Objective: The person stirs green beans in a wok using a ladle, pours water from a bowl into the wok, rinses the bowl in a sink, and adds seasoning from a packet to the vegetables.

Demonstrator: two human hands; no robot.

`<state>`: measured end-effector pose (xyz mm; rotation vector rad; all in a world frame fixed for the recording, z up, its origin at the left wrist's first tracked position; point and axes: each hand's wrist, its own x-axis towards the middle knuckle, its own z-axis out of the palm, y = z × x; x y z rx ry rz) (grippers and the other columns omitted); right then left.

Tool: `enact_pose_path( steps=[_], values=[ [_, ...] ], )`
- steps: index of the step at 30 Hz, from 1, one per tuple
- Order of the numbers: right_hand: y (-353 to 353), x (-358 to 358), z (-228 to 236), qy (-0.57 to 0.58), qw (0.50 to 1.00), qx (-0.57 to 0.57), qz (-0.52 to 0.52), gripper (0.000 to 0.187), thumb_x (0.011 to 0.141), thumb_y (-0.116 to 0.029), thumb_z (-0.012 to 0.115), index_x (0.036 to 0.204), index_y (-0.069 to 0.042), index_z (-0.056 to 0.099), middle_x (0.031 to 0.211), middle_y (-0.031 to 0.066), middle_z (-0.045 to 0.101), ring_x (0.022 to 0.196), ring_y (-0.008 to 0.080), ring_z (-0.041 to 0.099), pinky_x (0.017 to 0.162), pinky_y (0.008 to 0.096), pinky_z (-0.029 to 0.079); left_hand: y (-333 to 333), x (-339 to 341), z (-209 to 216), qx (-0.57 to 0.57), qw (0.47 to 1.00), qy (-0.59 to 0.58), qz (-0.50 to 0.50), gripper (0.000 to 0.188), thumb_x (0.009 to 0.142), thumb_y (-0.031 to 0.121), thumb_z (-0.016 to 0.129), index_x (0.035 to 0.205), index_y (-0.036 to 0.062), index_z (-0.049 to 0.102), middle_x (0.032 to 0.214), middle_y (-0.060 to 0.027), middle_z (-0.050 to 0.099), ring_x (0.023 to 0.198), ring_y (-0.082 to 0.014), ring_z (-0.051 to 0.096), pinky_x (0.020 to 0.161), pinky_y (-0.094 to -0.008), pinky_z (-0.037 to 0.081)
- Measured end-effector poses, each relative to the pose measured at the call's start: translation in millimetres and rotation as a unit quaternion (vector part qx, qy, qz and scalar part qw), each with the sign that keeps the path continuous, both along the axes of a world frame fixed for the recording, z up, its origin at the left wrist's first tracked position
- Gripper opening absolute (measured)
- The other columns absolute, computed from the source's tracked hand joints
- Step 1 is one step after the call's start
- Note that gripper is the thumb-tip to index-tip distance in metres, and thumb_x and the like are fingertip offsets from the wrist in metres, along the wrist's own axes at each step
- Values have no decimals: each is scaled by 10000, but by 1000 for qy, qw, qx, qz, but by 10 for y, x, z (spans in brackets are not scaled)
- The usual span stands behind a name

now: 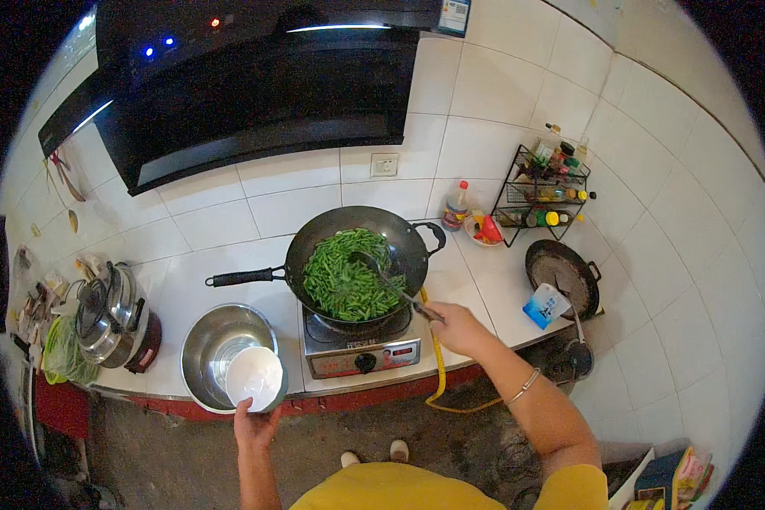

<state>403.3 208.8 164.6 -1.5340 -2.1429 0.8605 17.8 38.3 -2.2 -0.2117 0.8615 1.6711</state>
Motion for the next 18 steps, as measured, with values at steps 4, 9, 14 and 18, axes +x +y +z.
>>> enact_pose_path(
  steps=[4,9,14,18],
  values=[
    [287,47,30,-61,992,102,-35,399,803,-27,502,1199,-36,551,919,238,629,829,391,618,763,400,491,-2,24,53,-7,1000,22,3,560,799,191,533,1312,22,387,1264,-201,491,1154,-376,501,881,-517,511],
    [793,-158,-224,25,994,-9,-103,433,802,-67,549,1232,-23,543,968,224,652,850,364,637,765,397,500,-79,48,66,-11,1000,3,24,555,801,186,542,1311,25,391,1256,-192,496,1089,-363,541,794,-493,547],
    [1050,-465,-292,5,997,35,64,456,794,-80,563,1249,-50,551,1008,220,651,805,297,647,710,374,508,-187,70,150,-45,997,29,51,567,797,187,549,1317,31,384,1258,-189,490,1078,-353,544,786,-483,548],
    [657,-680,238,-275,934,156,164,407,809,-64,527,1198,-163,597,900,175,617,788,330,635,662,417,510,-229,71,71,-49,996,32,62,594,788,188,556,1330,36,369,1307,-193,449,1133,-345,508,873,-488,514]
  ],
)
